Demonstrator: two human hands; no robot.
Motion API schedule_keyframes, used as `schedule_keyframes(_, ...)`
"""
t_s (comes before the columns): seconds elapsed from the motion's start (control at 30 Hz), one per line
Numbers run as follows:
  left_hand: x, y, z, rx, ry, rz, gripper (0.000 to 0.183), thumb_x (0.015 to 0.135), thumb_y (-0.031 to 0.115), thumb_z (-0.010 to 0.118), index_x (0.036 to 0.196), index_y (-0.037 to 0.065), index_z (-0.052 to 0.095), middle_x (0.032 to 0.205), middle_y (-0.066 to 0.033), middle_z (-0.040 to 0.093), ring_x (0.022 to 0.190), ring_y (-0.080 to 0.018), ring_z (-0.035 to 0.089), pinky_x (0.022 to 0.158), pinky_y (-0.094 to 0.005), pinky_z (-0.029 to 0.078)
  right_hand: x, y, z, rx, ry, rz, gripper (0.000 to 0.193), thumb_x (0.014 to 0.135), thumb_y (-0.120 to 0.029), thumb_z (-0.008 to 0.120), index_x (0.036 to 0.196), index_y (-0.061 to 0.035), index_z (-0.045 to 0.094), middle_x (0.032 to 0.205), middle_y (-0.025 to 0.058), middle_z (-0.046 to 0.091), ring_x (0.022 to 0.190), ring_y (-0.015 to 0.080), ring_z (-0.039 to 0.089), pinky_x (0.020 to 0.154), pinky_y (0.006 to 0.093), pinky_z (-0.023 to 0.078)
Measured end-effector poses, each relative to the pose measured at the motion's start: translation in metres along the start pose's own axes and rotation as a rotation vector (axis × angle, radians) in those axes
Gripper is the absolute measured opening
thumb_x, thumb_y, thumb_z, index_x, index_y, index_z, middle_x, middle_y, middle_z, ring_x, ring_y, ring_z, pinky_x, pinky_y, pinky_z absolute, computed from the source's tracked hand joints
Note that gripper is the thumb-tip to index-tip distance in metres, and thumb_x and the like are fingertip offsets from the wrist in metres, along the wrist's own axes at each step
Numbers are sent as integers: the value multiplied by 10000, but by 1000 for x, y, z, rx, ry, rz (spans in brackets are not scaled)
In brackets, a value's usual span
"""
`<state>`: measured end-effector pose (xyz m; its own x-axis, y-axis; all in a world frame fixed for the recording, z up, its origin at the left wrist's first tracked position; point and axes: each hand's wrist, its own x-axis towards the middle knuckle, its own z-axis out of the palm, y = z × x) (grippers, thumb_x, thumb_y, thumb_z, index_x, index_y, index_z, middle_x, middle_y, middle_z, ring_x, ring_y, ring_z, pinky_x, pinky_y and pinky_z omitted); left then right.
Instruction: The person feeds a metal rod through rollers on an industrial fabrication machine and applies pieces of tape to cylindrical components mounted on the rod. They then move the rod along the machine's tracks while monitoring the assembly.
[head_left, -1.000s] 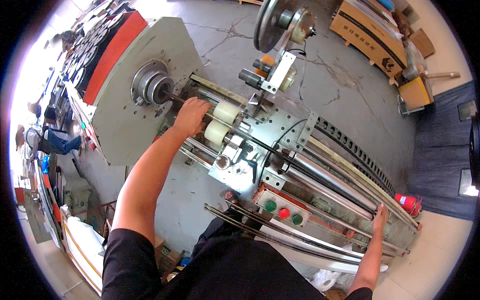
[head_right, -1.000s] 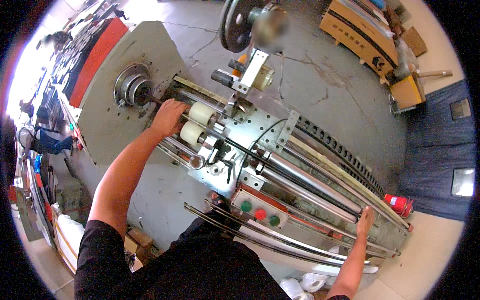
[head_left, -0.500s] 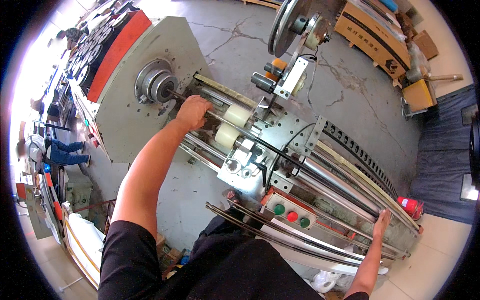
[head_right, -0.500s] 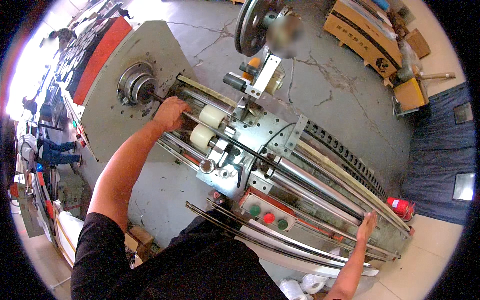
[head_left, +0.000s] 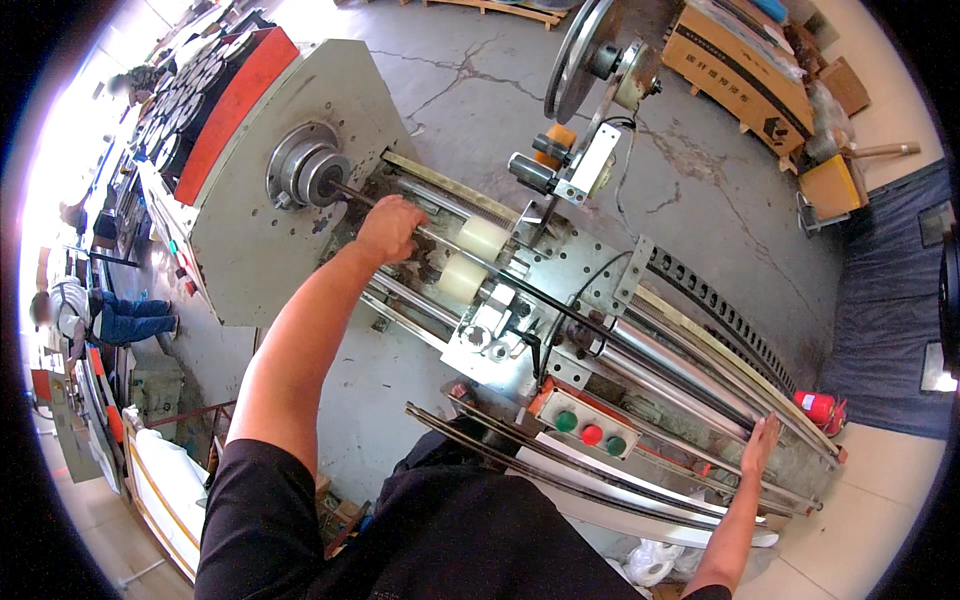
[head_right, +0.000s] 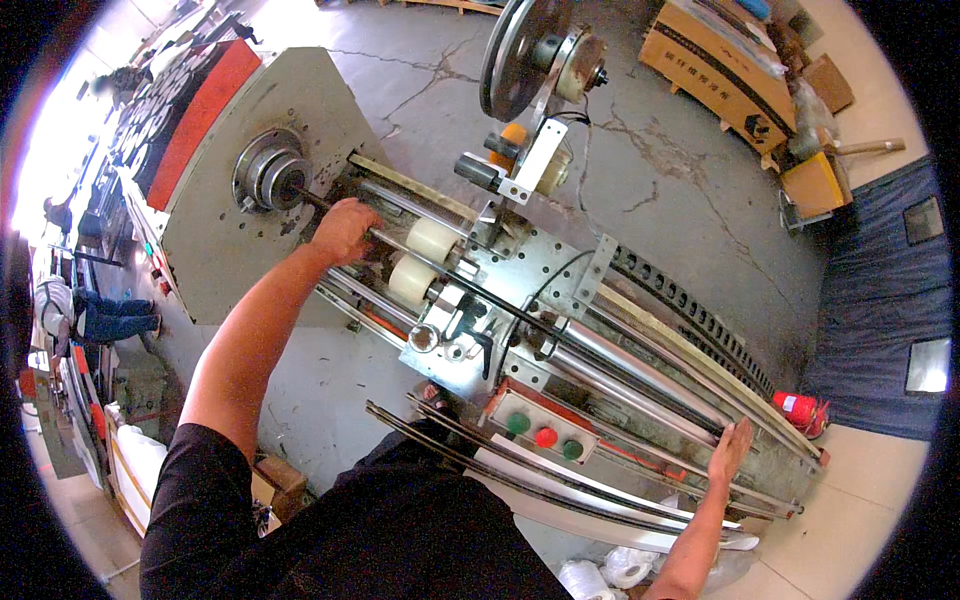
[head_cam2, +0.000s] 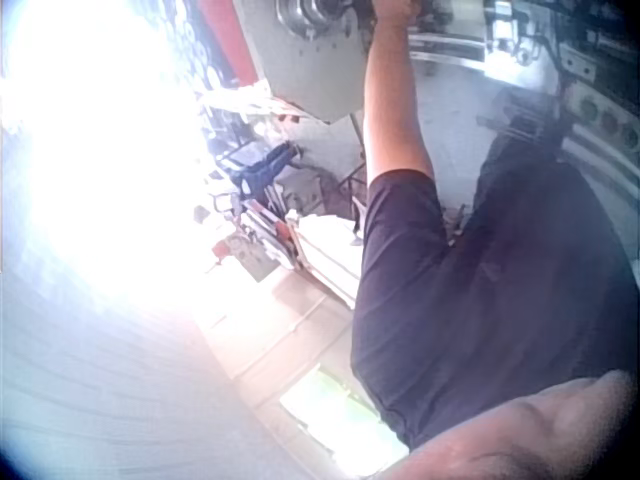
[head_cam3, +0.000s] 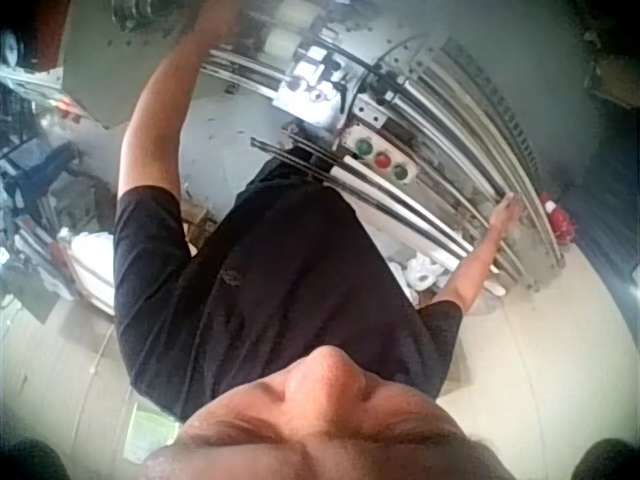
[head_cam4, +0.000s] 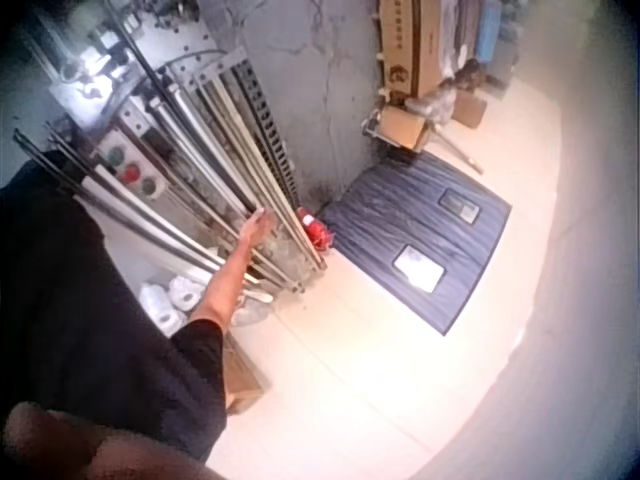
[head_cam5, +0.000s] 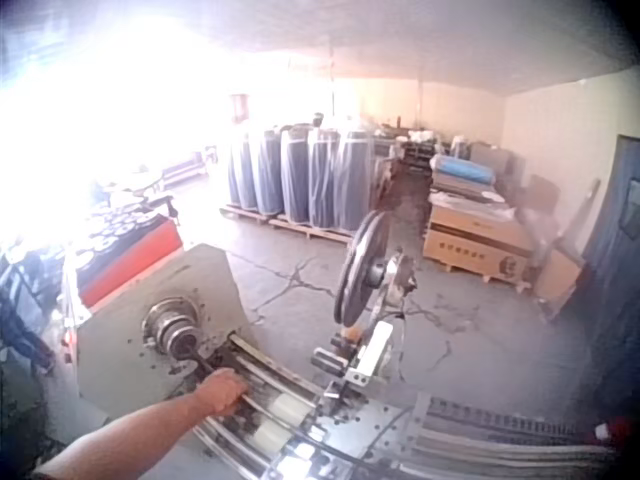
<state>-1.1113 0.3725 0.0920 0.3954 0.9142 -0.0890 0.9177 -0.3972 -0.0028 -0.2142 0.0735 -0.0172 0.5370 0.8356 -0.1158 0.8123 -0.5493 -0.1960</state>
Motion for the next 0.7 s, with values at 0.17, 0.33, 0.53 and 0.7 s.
schedule_keyframes(0.17,1,0,2,-10,43,41,444,741,147,836,1182,133,793,1144,-112,787,1191,-320,703,1185,-478,448,-13,-20,-3,-43,82,-102,735,1184,-535,308,1726,-39,305,1792,192,291,1671,367,220,1369,487,119)
schedule_keyframes(0.33,0,5,0,-60,68,75,439,729,148,846,1165,130,798,1119,-94,793,1175,-318,706,1148,-462,464,-27,-44,-2,-97,73,-131,700,1190,-488,336,1715,-26,323,1780,197,316,1661,381,244,1362,500,136)
schedule_keyframes(0.53,1,15,-2,-161,10,103,514,705,154,884,1207,142,773,1145,-119,775,1196,-349,696,1194,-508,442,-44,-90,-1,-82,104,-285,667,1191,-469,326,1713,-55,345,1769,195,340,1657,359,269,1365,499,129)
schedule_keyframes(0.7,0,30,-3,-190,28,127,521,705,146,880,1214,135,767,1128,-116,777,1171,-360,695,1123,-501,479,-65,-136,-1,-43,101,-366,640,1192,-444,351,1726,-93,321,1769,161,344,1655,373,259,1372,538,130)
